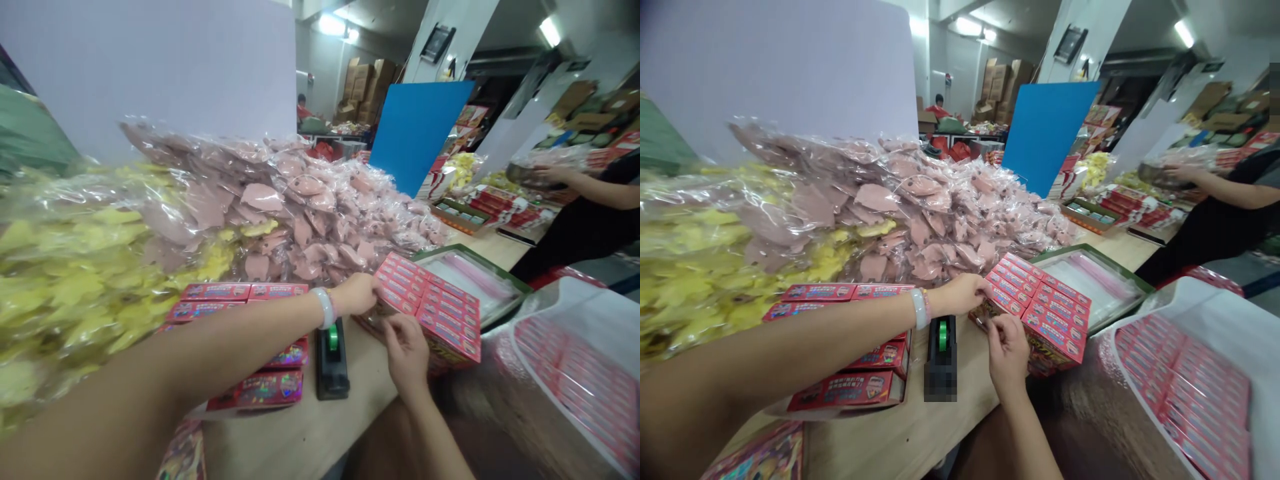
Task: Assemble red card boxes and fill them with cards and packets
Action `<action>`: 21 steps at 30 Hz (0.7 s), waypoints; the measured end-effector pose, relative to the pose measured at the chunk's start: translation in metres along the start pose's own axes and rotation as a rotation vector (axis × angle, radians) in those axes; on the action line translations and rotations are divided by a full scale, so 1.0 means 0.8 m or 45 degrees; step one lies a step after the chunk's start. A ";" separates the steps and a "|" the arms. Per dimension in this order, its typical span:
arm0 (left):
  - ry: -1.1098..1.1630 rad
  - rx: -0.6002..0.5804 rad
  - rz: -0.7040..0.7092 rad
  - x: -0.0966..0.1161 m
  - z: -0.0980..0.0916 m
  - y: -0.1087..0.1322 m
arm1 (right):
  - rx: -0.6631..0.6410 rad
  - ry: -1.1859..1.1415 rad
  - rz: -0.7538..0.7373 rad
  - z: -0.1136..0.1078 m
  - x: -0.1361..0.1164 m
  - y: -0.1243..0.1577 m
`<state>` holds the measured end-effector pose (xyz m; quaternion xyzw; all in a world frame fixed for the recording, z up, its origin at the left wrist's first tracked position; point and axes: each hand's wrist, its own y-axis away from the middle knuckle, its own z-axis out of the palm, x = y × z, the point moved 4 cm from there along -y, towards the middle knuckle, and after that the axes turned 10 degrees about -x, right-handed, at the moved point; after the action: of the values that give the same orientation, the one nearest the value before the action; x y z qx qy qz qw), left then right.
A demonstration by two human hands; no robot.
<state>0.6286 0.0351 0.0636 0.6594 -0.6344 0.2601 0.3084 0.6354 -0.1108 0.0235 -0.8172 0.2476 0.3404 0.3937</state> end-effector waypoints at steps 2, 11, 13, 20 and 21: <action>0.109 -0.022 -0.037 0.001 0.001 0.002 | -0.026 -0.189 0.106 -0.005 -0.004 0.000; 0.788 -0.275 -0.216 0.053 0.024 0.089 | 0.012 -1.088 0.657 -0.027 -0.038 0.028; 0.861 -0.286 -0.259 0.064 0.028 0.111 | -0.002 -1.138 0.687 -0.028 -0.053 0.036; 0.814 -0.166 -0.229 0.087 0.042 0.173 | -0.079 -1.042 0.607 -0.034 -0.090 0.082; 0.740 -0.089 -0.167 0.088 0.045 0.184 | -0.181 -1.111 0.628 -0.029 -0.095 0.093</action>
<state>0.4841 -0.0397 0.1029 0.5859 -0.4841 0.3956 0.5156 0.5446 -0.1614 0.0557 -0.5406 0.2219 0.7492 0.3119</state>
